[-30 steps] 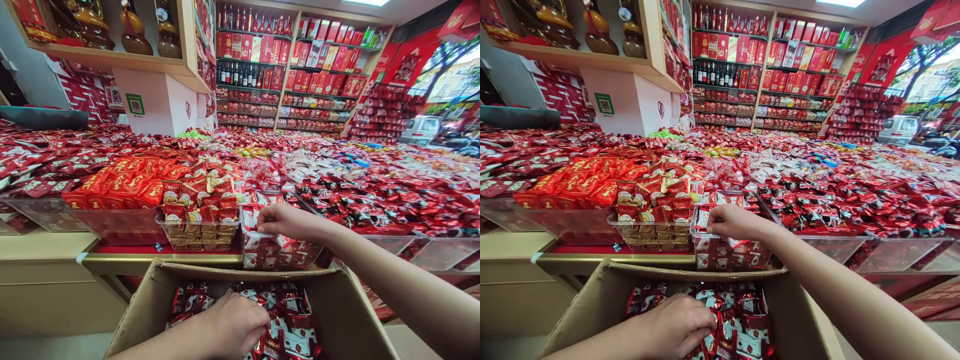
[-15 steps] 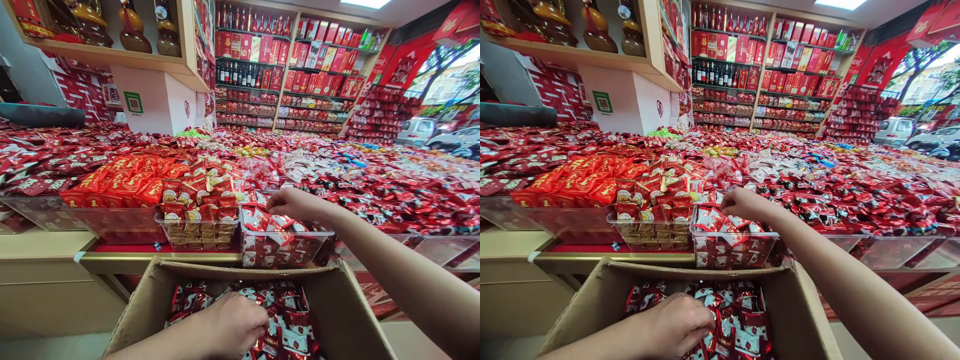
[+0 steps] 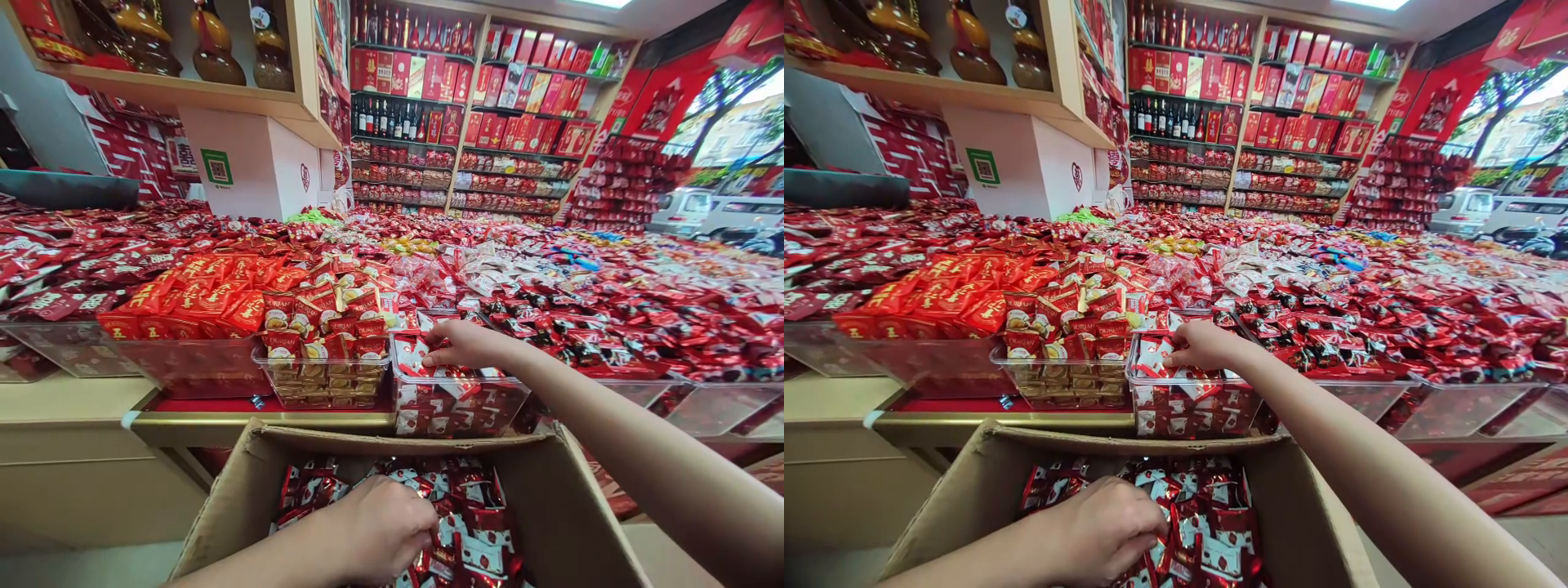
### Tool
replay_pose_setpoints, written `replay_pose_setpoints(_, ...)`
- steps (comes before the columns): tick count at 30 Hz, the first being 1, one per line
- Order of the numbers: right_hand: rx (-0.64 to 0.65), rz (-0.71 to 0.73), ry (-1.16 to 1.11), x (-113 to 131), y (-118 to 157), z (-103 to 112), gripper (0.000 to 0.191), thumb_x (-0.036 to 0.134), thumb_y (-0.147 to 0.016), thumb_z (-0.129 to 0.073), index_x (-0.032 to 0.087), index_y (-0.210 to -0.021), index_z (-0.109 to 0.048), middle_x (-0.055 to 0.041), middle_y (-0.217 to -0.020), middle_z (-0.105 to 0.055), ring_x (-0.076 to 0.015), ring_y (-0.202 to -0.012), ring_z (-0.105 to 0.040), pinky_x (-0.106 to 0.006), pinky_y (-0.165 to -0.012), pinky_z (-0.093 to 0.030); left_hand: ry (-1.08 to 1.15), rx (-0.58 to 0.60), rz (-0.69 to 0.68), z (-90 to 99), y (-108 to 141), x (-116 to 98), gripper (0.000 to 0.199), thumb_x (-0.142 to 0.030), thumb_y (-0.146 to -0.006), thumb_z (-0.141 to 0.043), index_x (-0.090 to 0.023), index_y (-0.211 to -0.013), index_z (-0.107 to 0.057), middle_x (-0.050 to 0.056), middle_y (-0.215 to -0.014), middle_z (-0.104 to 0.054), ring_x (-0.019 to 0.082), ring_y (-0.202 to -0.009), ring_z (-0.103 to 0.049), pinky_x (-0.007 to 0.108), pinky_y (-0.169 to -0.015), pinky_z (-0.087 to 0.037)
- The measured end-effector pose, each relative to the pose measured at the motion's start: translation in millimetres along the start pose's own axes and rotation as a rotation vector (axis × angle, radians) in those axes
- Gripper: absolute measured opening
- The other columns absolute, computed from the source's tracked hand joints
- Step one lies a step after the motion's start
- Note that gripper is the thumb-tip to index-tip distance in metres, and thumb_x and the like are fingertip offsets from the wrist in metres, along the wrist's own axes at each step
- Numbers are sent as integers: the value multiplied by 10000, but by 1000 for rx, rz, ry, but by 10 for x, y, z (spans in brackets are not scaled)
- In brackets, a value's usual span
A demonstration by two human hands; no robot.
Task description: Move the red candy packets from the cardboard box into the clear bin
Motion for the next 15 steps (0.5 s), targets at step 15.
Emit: replay_pose_setpoints(15, -143, 59, -398, -146, 53, 159, 109, 248, -717, -601, 165, -707, -530, 4, -648, -556, -110, -589, -494, -249, -569, -403, -33, -32, -21, 14, -9, -14, 47, -178, -751, -536, -223, -752, -544, -34, -703, -666, 148, -597, -613, 245, -451, -325)
Point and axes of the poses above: each hand's wrist, its own y-axis away from the middle knuckle, its own z-axis out of the back of the hand, x = y × z, the point moved 4 cm from there along -y, towards the middle knuckle
